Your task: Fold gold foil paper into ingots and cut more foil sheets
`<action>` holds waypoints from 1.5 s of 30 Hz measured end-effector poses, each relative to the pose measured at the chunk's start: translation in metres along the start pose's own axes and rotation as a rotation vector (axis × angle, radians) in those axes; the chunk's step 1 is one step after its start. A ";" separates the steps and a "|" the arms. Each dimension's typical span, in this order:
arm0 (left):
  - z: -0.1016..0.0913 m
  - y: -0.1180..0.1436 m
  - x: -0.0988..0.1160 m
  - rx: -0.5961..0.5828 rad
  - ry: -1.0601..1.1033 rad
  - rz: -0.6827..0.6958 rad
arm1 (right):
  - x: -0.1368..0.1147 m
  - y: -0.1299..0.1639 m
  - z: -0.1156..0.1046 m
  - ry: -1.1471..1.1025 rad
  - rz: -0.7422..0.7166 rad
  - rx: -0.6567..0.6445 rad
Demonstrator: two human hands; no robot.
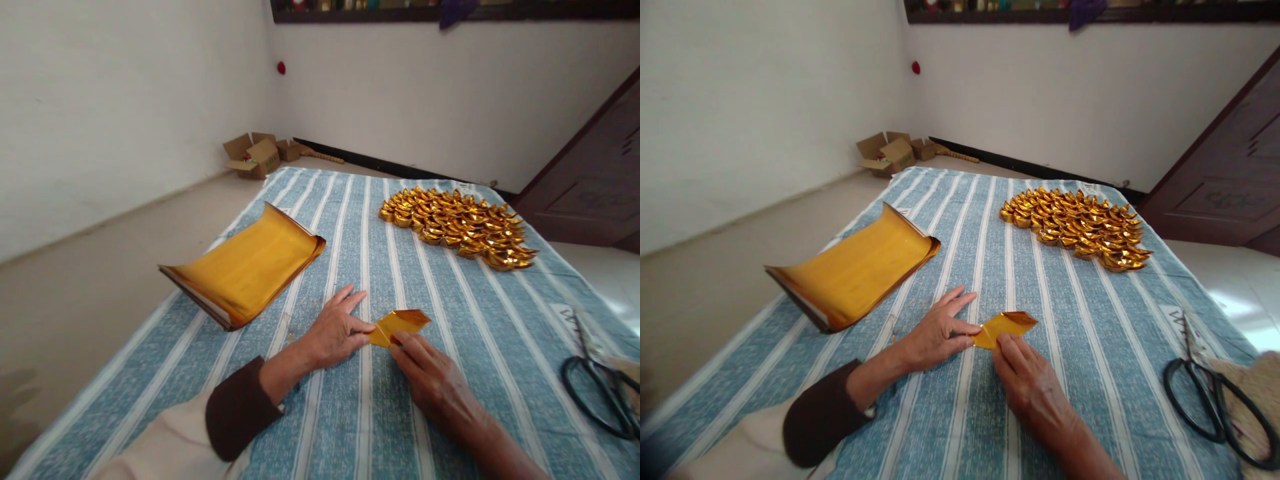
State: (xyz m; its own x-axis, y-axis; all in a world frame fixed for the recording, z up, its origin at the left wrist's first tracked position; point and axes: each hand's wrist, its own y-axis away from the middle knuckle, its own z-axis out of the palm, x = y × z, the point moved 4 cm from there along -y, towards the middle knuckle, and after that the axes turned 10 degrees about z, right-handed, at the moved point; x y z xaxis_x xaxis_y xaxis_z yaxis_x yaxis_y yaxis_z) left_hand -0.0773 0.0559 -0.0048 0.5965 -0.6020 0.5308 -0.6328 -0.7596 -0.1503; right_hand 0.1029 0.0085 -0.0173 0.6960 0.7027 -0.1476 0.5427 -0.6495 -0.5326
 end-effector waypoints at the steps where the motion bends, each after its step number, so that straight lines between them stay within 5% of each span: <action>1: 0.000 0.000 0.000 -0.003 -0.003 -0.001 | -0.001 -0.001 0.001 0.012 0.002 -0.009; 9: 0.001 0.001 -0.003 -0.024 -0.013 0.004 | -0.015 -0.015 0.010 0.130 0.006 -0.100; 29: -0.009 0.001 -0.012 -0.237 -0.064 0.090 | 0.004 0.006 0.008 -0.069 0.021 0.011; 33: -0.008 0.002 -0.011 -0.241 -0.071 0.081 | 0.004 0.004 0.002 -0.148 0.112 0.045; 40: -0.010 0.000 -0.009 -0.224 -0.006 0.036 | 0.044 -0.014 -0.022 -0.168 0.447 0.356; 43: -0.007 -0.001 -0.010 -0.129 0.003 -0.031 | 0.074 -0.022 -0.010 -0.141 0.734 0.253; 45: -0.002 -0.001 -0.011 -0.039 -0.010 -0.071 | 0.086 -0.026 0.002 -0.095 0.802 0.115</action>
State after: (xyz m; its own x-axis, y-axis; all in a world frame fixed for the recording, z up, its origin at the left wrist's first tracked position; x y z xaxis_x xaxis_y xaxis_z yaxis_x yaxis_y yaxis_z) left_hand -0.0844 0.0645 -0.0086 0.6453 -0.5492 0.5310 -0.6072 -0.7905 -0.0798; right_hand 0.1478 0.0858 -0.0176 0.8071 0.0616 -0.5872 -0.1587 -0.9353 -0.3163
